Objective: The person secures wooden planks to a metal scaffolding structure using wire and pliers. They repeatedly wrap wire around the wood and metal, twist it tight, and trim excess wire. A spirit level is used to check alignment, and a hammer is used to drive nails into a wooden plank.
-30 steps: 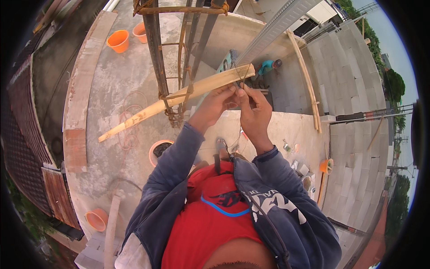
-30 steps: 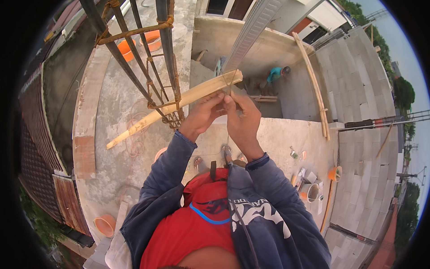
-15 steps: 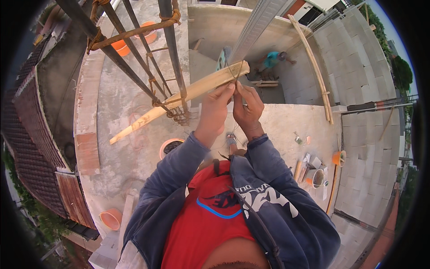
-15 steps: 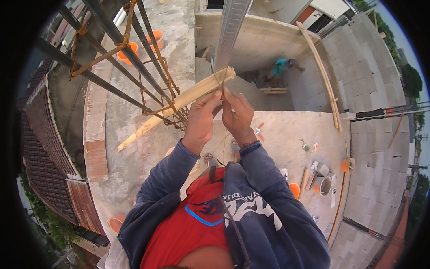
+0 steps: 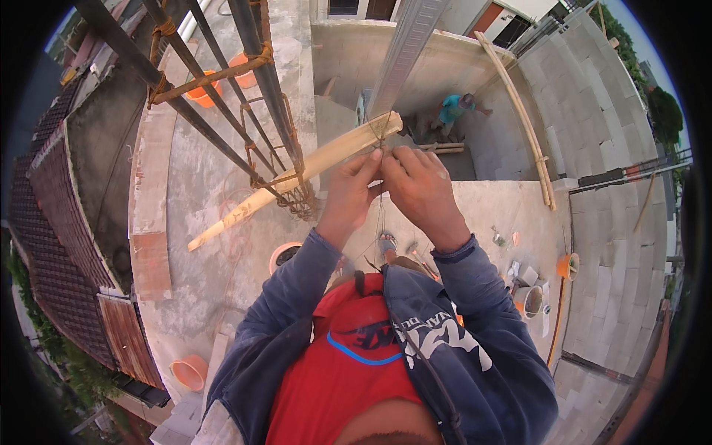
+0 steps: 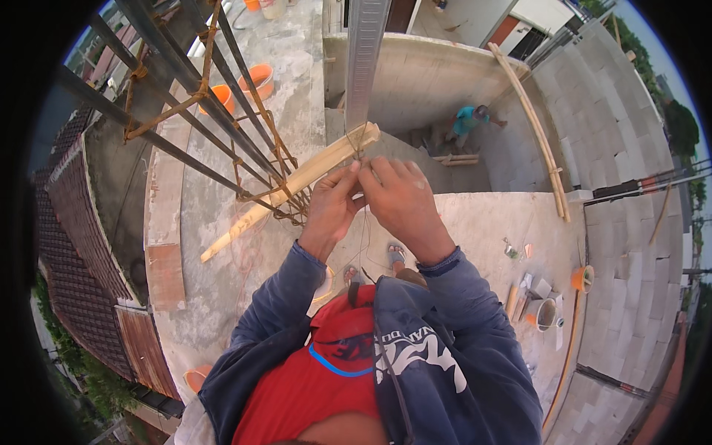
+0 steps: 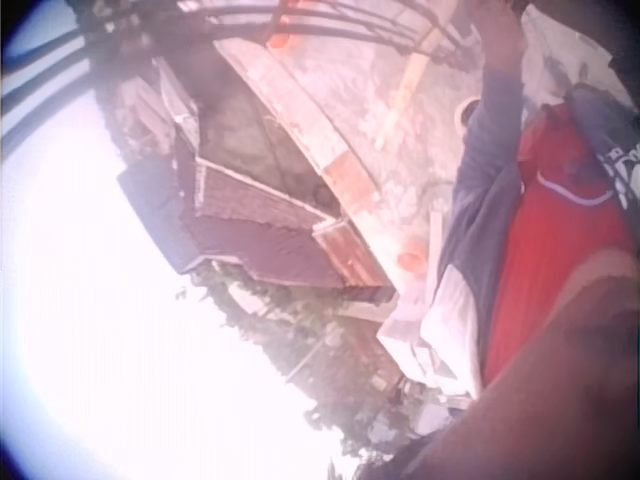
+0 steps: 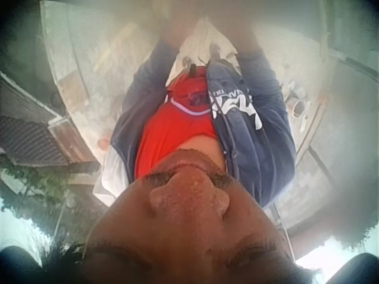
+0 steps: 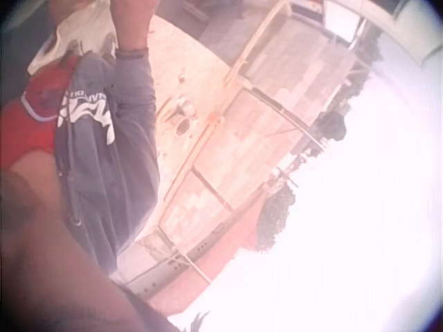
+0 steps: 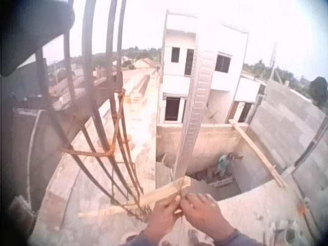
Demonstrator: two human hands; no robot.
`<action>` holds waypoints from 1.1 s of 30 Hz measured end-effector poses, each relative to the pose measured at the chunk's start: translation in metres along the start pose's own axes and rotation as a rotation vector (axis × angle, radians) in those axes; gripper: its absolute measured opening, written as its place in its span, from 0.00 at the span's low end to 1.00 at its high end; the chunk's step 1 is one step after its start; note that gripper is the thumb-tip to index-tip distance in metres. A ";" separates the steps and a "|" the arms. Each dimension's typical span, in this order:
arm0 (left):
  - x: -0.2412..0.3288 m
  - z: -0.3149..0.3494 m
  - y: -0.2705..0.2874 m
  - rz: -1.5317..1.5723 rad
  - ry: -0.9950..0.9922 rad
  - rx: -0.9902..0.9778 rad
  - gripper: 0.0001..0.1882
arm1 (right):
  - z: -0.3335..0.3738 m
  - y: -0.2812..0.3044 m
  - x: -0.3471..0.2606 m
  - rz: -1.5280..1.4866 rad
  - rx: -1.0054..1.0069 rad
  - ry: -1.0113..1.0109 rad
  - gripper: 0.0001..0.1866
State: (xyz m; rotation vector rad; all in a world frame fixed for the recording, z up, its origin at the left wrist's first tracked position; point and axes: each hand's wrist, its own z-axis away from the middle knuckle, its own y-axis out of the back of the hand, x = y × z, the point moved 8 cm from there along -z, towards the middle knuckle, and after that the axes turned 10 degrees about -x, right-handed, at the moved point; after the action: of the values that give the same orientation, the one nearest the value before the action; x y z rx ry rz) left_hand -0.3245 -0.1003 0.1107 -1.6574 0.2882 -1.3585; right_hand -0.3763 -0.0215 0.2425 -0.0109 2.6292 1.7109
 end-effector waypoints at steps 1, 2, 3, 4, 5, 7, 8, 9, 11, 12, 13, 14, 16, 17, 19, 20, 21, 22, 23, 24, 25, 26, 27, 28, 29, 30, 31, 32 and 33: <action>-0.003 -0.002 0.002 0.016 0.001 -0.039 0.13 | -0.001 0.003 0.000 0.025 -0.029 0.006 0.10; -0.004 -0.005 0.005 0.009 -0.014 -0.059 0.12 | -0.003 0.004 0.000 0.049 -0.057 0.013 0.10; -0.004 -0.006 0.005 0.006 -0.028 -0.075 0.12 | -0.004 0.006 0.000 0.059 -0.056 0.018 0.11; -0.004 -0.007 0.005 0.001 -0.042 -0.089 0.12 | -0.005 0.006 0.000 0.067 -0.054 0.024 0.11; -0.005 -0.007 0.007 -0.008 -0.043 -0.078 0.13 | -0.007 0.007 -0.001 0.075 -0.052 0.031 0.11; -0.005 -0.008 0.005 -0.020 -0.048 -0.055 0.16 | -0.007 0.008 0.003 0.072 0.052 0.025 0.12; -0.006 -0.010 0.006 -0.029 -0.070 -0.070 0.16 | -0.007 0.010 0.004 0.069 0.104 0.024 0.12; -0.006 -0.010 0.007 -0.038 -0.090 -0.083 0.16 | -0.008 0.009 0.004 0.073 0.098 0.029 0.11; -0.005 -0.010 0.011 -0.099 -0.139 -0.080 0.14 | -0.010 0.008 0.002 0.079 0.088 0.042 0.09; 0.000 -0.010 0.009 -0.151 -0.162 -0.065 0.12 | -0.011 0.008 0.003 0.041 0.117 0.025 0.09; 0.003 -0.009 0.007 -0.204 -0.183 -0.049 0.10 | -0.011 0.007 0.005 0.003 0.146 0.009 0.08; 0.005 -0.008 0.006 -0.229 -0.216 0.003 0.11 | -0.011 0.006 0.007 -0.035 0.174 -0.007 0.08; 0.006 -0.006 0.002 -0.288 -0.277 0.106 0.11 | -0.008 -0.001 0.014 -0.168 0.219 -0.079 0.07; 0.005 -0.006 0.000 -0.281 -0.310 0.126 0.13 | -0.005 -0.005 0.018 -0.234 0.242 -0.115 0.07; 0.003 -0.004 -0.001 -0.276 -0.370 0.164 0.16 | -0.002 -0.013 0.022 -0.371 0.270 -0.187 0.05; 0.002 -0.002 0.000 -0.302 -0.371 0.195 0.16 | 0.001 -0.017 0.025 -0.439 0.284 -0.224 0.04; 0.003 0.000 0.001 -0.334 -0.367 0.224 0.15 | 0.004 -0.024 0.029 -0.511 0.294 -0.259 0.03; 0.003 0.001 0.001 -0.366 -0.364 0.252 0.14 | 0.008 -0.031 0.034 -0.582 0.303 -0.293 0.04; 0.004 0.002 0.001 -0.377 -0.373 0.271 0.14 | 0.013 -0.038 0.038 -0.653 0.313 -0.328 0.04; 0.007 0.004 0.000 -0.393 -0.383 0.286 0.14 | 0.017 -0.048 0.043 -0.828 0.327 -0.420 0.05; 0.010 0.006 -0.001 -0.408 -0.393 0.301 0.14 | 0.020 -0.059 0.045 -1.003 0.341 -0.511 0.05; 0.009 0.008 -0.001 -0.368 -0.362 0.302 0.14 | 0.025 -0.071 0.046 -1.179 0.354 -0.599 0.06; 0.011 0.011 -0.002 -0.331 -0.332 0.304 0.14 | 0.027 -0.080 0.046 -1.290 0.359 -0.623 0.07; 0.012 0.013 -0.004 -0.293 -0.303 0.306 0.13 | 0.030 -0.091 0.048 -1.437 0.375 -0.613 0.07; 0.012 0.014 -0.006 -0.274 -0.297 0.305 0.13 | 0.031 -0.102 0.051 -1.583 0.391 -0.599 0.06; 0.014 0.015 -0.007 -0.259 -0.293 0.307 0.13 | 0.028 -0.109 0.049 -1.734 0.405 -0.578 0.06; 0.016 0.017 -0.009 -0.243 -0.288 0.310 0.12 | 0.026 -0.118 0.046 -1.920 0.400 -0.574 0.06; 0.016 0.018 -0.012 -0.224 -0.261 0.313 0.12 | 0.025 -0.125 0.043 -2.023 0.411 -0.600 0.05; 0.017 0.021 -0.016 -0.205 -0.234 0.318 0.12 | 0.023 -0.129 0.038 -2.127 0.421 -0.625 0.05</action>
State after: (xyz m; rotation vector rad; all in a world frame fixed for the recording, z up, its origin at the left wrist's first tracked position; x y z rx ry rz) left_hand -0.3063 -0.0930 0.1353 -1.5853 -0.2297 -1.2663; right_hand -0.4133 -0.0525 0.1151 -1.3007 1.0057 0.2046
